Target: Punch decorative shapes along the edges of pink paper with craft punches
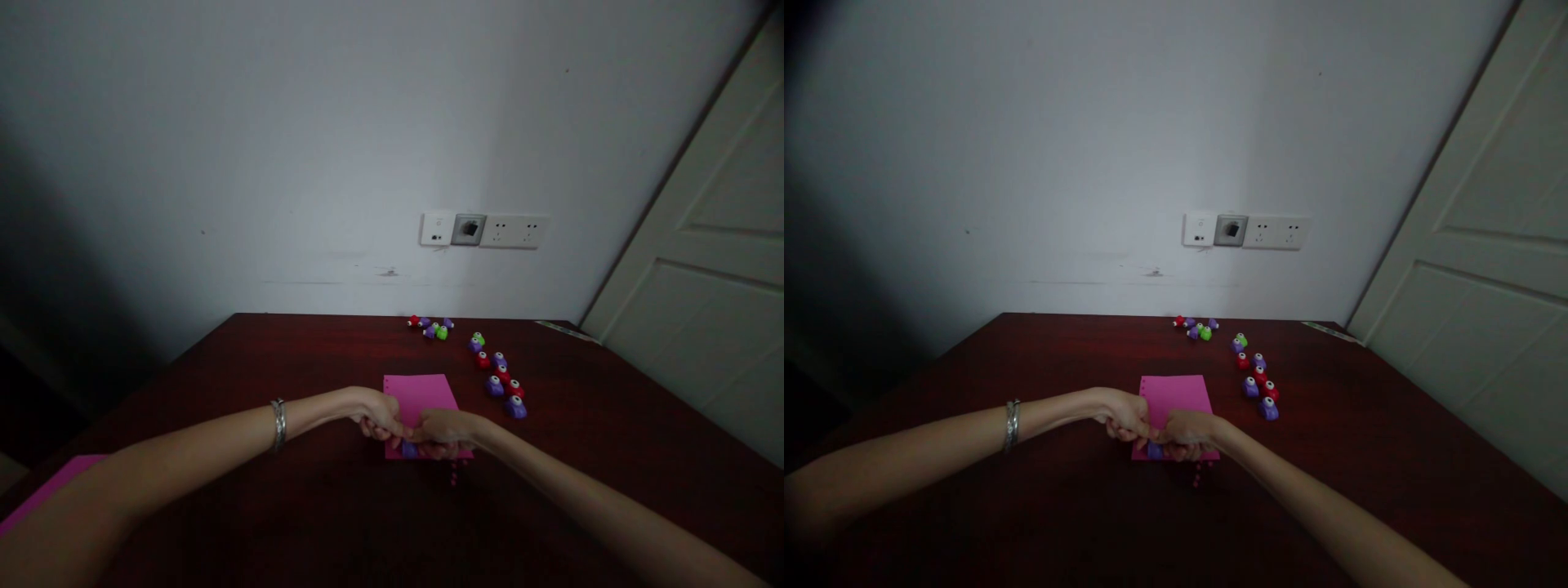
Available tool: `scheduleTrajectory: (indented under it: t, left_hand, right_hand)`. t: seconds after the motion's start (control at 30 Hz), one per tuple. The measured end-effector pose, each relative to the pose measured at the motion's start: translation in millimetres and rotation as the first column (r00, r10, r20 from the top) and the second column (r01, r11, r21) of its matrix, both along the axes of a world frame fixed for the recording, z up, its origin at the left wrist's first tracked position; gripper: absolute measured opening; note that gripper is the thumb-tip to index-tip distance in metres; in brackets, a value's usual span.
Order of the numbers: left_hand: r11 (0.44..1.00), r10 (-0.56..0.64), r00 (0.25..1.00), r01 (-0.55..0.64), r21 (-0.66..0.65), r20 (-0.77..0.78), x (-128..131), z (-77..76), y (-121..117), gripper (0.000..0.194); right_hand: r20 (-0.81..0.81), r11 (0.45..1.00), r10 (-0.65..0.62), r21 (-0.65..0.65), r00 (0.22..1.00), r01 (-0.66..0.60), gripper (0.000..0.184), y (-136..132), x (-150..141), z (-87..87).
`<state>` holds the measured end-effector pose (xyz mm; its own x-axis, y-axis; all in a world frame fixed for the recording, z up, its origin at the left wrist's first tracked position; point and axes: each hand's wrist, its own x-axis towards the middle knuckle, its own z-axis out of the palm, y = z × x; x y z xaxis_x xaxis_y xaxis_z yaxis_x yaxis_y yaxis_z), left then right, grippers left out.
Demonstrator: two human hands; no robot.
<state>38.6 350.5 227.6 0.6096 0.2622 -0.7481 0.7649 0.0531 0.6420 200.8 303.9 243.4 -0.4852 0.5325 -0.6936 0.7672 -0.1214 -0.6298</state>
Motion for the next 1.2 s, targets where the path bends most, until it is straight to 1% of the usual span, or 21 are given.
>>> scheduleTrajectory:
  t: [0.1,0.2,0.23,0.27,0.3,0.33,0.37,0.4,0.43,0.47,0.5,0.53,0.57,0.6,0.7,0.8,0.87,0.93,1.03,1.13,1.2]
  left_hand:
    - [0.993,-0.071,0.993,0.079,0.083,-0.092,7,6.9,3,0.036]
    - [0.967,-0.132,0.981,0.159,0.2,-0.142,13,20.7,8,0.032]
    - [0.955,-0.128,0.984,0.156,0.253,-0.122,13,25.6,11,0.031]
    - [0.94,-0.106,0.991,0.127,0.316,-0.085,12,29.9,16,0.031]
    - [0.919,-0.069,0.997,0.072,0.387,-0.022,9,33.0,22,0.03]
    - [0.88,-0.012,0.999,-0.006,0.474,0.035,5,34.4,30,0.03]
    - [0.818,0.05,0.995,-0.088,0.569,0.081,0,33.8,38,0.03]
    - [0.728,0.132,0.983,-0.182,0.661,0.125,-5,31.2,46,0.031]
    - [0.614,0.227,0.96,-0.273,0.741,0.166,-10,26.7,53,0.028]
    - [0.484,0.297,0.93,-0.343,0.805,0.217,-15,20.5,60,0.025]
    - [0.417,0.327,0.913,-0.372,0.829,0.244,-19,13.2,65,0.022]
    - [0.38,0.34,0.903,-0.388,0.84,0.263,-23,5.3,68,0.02]
    - [0.355,0.333,0.898,-0.403,0.843,0.289,-25,-2.5,69,0.02]
    - [0.348,0.304,0.897,-0.417,0.84,0.32,-26,-9.7,70,0.02]
    - [0.368,0.182,0.902,-0.432,0.823,0.392,-26,-24.0,67,0.024]
    - [0.379,0.106,0.912,-0.405,0.832,0.396,-26,-26.5,64,0.032]
    - [0.391,0.072,0.931,-0.355,0.849,0.357,-26,-24.8,63,0.039]
    - [0.397,0.051,0.954,-0.29,0.871,0.294,-27,-23.4,62,0.047]
    - [0.394,0.042,0.976,-0.213,0.894,0.214,-29,-24.8,60,0.058]
    - [0.41,0.045,0.983,-0.179,0.894,0.176,-30,-29.2,61,0.067]
    - [0.419,0.043,0.986,-0.163,0.893,0.16,-30,-31.6,62,0.067]
  right_hand:
    - [0.012,0.998,-0.009,0.065,1.0,0.008,0.045,-3,3,-3.4]
    - [-0.004,0.989,-0.045,0.137,0.999,0.045,0.044,-6,6,-12.0]
    - [-0.019,0.985,-0.056,0.165,0.998,0.058,0.043,-8,7,-15.6]
    - [-0.033,0.977,-0.069,0.202,0.997,0.074,0.043,-9,8,-19.3]
    - [-0.046,0.965,-0.085,0.246,0.995,0.093,0.043,-11,8,-22.8]
    - [-0.055,0.949,-0.105,0.293,0.993,0.117,0.043,-12,9,-26.2]
    - [-0.062,0.929,-0.129,0.341,0.99,0.142,0.043,-14,10,-29.2]
    - [-0.068,0.907,-0.152,0.387,0.986,0.167,0.043,-16,10,-31.7]
    - [-0.072,0.883,-0.175,0.43,0.982,0.189,0.043,-17,11,-33.7]
    - [-0.079,0.855,-0.193,0.475,0.978,0.207,0.044,-19,11,-34.9]
    - [-0.089,0.826,-0.203,0.518,0.975,0.22,0.045,-20,12,-35.4]
    - [-0.099,0.797,-0.213,0.558,0.972,0.231,0.047,-22,12,-35.0]
    - [-0.107,0.771,-0.22,0.589,0.97,0.24,0.048,-24,13,-33.8]
    - [-0.11,0.751,-0.226,0.613,0.968,0.245,0.05,-27,13,-31.8]
    - [-0.07,0.687,-0.252,0.689,0.965,0.229,0.052,-37,10,-24.1]
    - [0.039,0.59,-0.279,0.795,0.959,0.139,0.049,-50,3,-20.0]
    - [0.104,0.542,-0.281,0.838,0.954,0.069,0.046,-57,-3,-21.4]
    - [0.152,0.524,-0.282,0.852,0.947,0.019,0.044,-61,-8,-24.8]
    - [0.202,0.514,-0.307,0.858,0.93,-0.017,0.045,-62,-14,-29.7]
    - [0.223,0.496,-0.318,0.867,0.921,-0.039,0.044,-63,-17,-31.7]
    - [0.235,0.486,-0.315,0.872,0.919,-0.057,0.043,-63,-18,-32.3]
